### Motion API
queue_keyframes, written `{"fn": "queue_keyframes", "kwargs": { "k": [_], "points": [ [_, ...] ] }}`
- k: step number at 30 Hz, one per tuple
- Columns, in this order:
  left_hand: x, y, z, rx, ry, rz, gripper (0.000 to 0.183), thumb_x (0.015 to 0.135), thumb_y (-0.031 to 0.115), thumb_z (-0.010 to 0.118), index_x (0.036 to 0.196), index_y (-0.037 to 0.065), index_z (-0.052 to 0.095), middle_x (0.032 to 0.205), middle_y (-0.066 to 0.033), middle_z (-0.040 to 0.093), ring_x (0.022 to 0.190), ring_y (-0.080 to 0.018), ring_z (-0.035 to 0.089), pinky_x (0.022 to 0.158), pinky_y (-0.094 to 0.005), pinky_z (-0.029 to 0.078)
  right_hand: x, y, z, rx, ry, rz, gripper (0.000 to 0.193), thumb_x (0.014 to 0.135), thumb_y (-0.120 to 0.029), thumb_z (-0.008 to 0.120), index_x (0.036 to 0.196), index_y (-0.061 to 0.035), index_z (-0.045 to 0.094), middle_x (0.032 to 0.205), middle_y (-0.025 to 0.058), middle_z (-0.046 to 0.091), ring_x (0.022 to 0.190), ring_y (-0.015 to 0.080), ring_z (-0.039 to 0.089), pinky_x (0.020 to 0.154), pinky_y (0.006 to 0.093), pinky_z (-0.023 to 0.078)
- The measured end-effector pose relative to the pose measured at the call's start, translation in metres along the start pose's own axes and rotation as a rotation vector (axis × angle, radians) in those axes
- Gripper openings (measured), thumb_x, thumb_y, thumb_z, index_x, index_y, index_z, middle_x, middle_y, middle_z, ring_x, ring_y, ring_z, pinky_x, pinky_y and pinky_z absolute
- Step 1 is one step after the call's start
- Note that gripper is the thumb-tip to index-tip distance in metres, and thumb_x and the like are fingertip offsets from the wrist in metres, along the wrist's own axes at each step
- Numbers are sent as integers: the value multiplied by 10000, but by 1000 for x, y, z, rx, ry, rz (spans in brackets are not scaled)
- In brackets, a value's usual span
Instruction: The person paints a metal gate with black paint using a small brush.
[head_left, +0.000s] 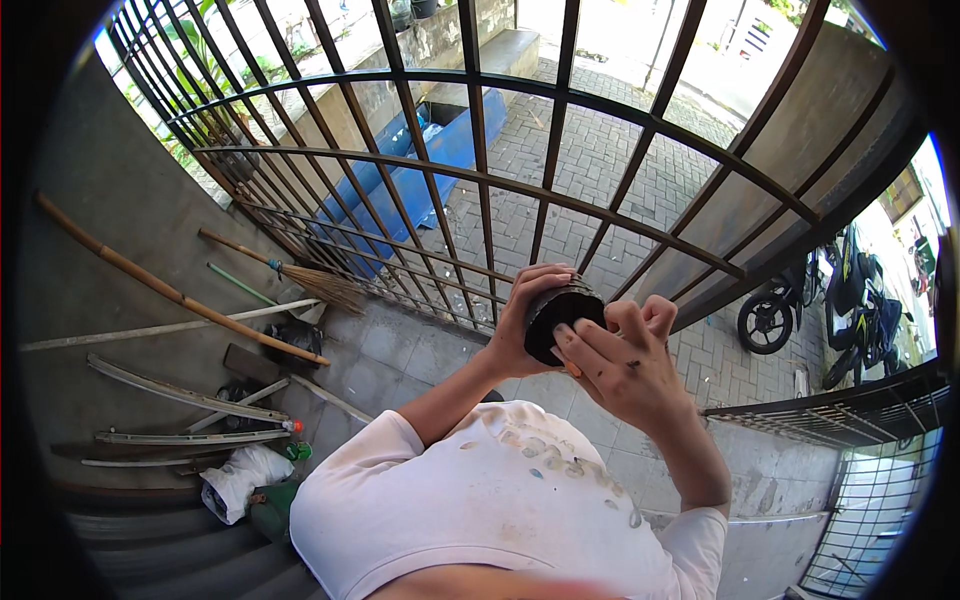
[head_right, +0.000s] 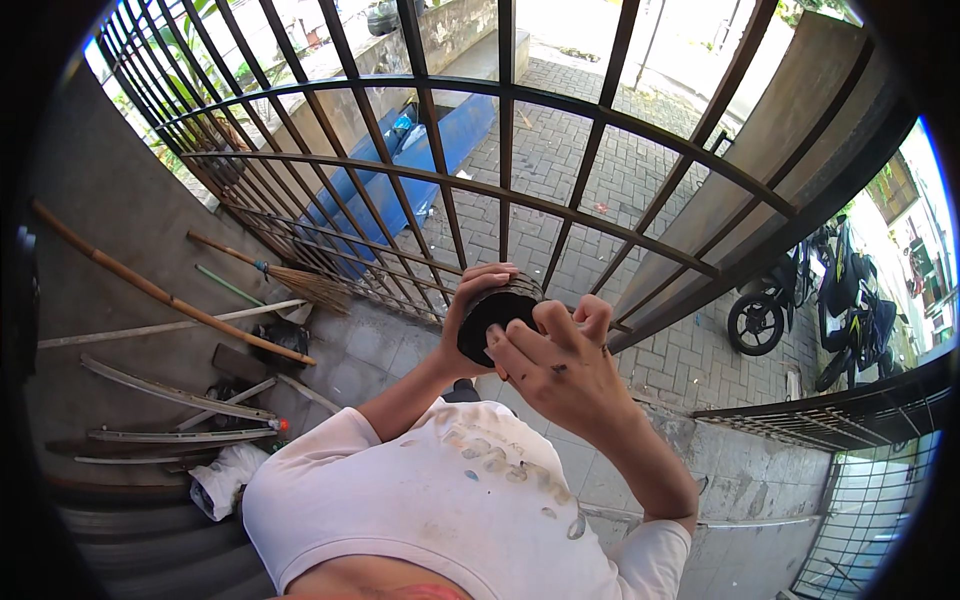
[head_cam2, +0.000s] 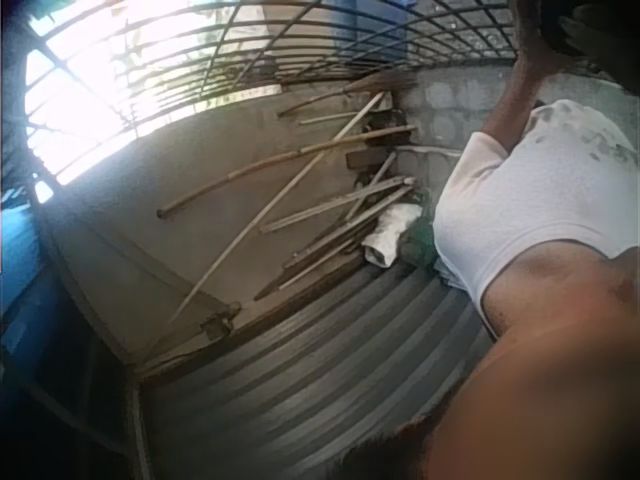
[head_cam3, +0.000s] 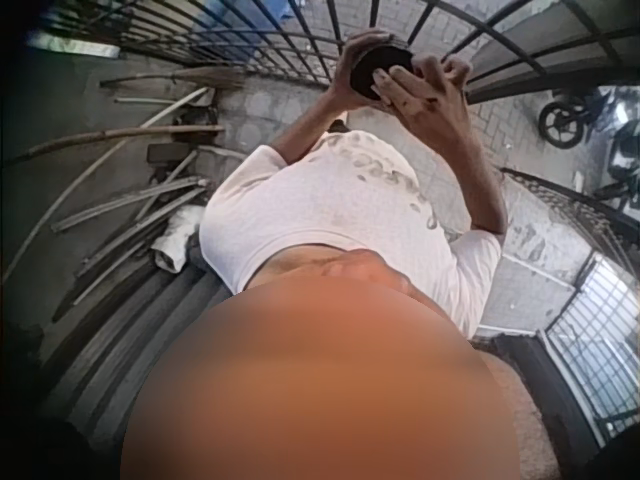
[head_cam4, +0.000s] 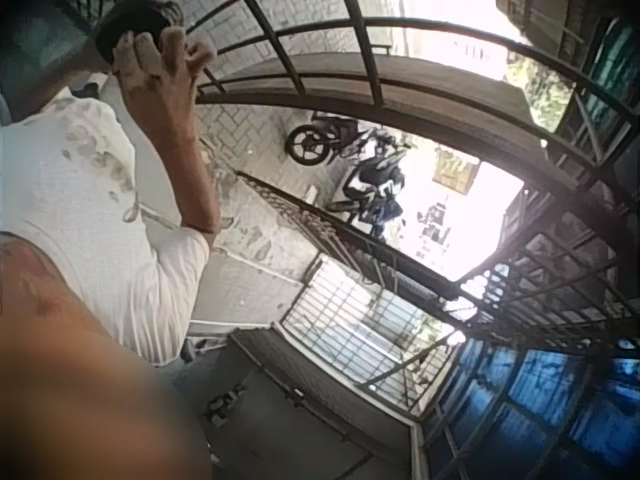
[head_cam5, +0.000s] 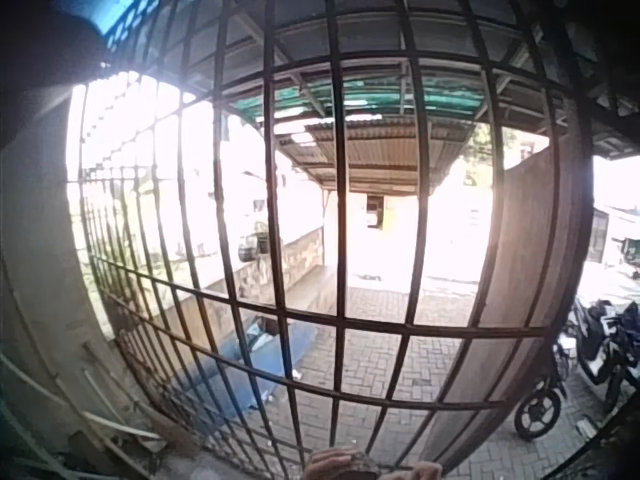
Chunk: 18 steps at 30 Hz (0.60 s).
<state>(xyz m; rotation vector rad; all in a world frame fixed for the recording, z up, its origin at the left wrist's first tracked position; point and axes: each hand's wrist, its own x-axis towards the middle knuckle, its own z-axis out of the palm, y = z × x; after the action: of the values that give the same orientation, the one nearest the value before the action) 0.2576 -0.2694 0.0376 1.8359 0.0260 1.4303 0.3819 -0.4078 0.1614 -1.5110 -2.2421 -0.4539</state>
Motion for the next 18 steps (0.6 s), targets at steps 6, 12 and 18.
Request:
{"fn": "queue_keyframes", "kwargs": {
  "k": [6,12,18],
  "points": [
    [-5,2,-2,-74,28,-64,972,650,386,963,1402,42,452,1377,-186,527,1322,-341,507,1112,-462,428,11,2,3,201,43,-7,232,809,-250,782,1017,-163,729,842,-89,556,961,159,455,887,452,273],
    [-6,2,-6,14,45,-9,952,652,359,970,1380,29,454,1381,-203,504,1313,-318,519,1094,-436,443,5,-1,7,-46,75,25,249,822,-269,813,1021,-160,710,906,-94,634,921,181,457,854,454,288],
    [-4,5,-4,136,41,55,846,727,361,910,1365,35,460,1358,-199,528,1308,-330,524,1111,-455,421,-1,-11,12,44,86,39,262,814,-236,812,1033,-144,703,914,-79,631,938,191,461,844,459,293]
  ]
}}
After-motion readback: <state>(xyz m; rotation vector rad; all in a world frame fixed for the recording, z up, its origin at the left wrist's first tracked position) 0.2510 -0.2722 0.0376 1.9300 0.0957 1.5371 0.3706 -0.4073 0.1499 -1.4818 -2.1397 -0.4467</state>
